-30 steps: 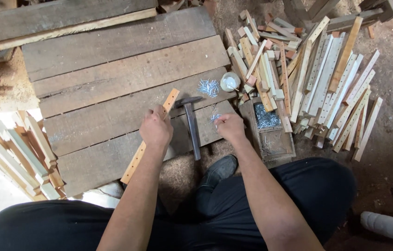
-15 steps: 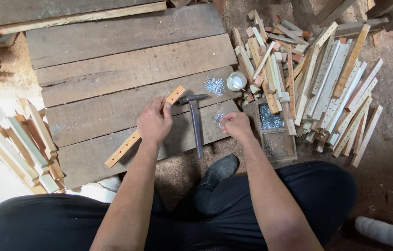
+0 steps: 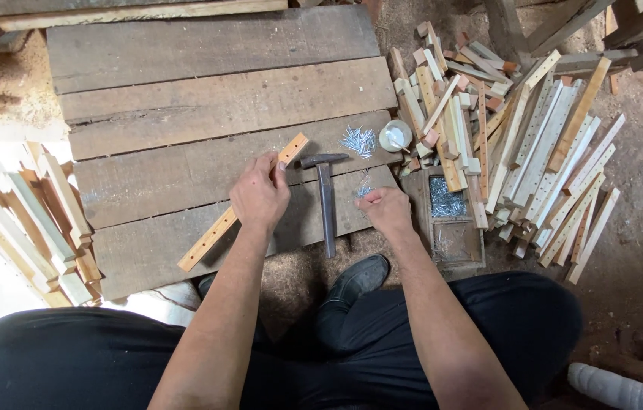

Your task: The person hammers nails into small wooden strips using a hammer. They pick up nails from a pile, place them on the wood, and strike them until flush. The person handles multiple wooden strips and nails during the process.

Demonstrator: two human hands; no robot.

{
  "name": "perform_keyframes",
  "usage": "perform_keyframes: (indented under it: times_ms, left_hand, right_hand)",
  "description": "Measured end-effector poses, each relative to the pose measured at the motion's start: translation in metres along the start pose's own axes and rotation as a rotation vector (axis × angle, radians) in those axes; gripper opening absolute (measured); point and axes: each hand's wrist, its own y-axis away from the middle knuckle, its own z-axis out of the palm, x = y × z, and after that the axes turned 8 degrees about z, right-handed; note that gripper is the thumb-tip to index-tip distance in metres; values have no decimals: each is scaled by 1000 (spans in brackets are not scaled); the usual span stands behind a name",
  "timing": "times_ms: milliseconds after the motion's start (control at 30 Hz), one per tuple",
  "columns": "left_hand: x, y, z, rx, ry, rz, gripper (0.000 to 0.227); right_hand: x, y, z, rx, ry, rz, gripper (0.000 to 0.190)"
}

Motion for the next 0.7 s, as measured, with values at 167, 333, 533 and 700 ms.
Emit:
perform_keyframes:
  times_ms: [167, 333, 533, 700]
  left_hand:
    - [-3, 0, 4, 29, -9, 11, 28]
    - [-2, 0, 3, 41, 8, 2, 28]
    - [1, 1, -1, 39, 8, -4, 27]
    - [7, 3, -7, 38, 50, -18, 25]
  right_hand:
    - [27, -33, 35, 15, 77, -35, 18]
    - [-8, 14, -10, -112, -321, -54, 18]
    - [-19, 22, -24, -154, -510, -20, 26]
    - [-45, 30, -24, -157, -545, -54, 26]
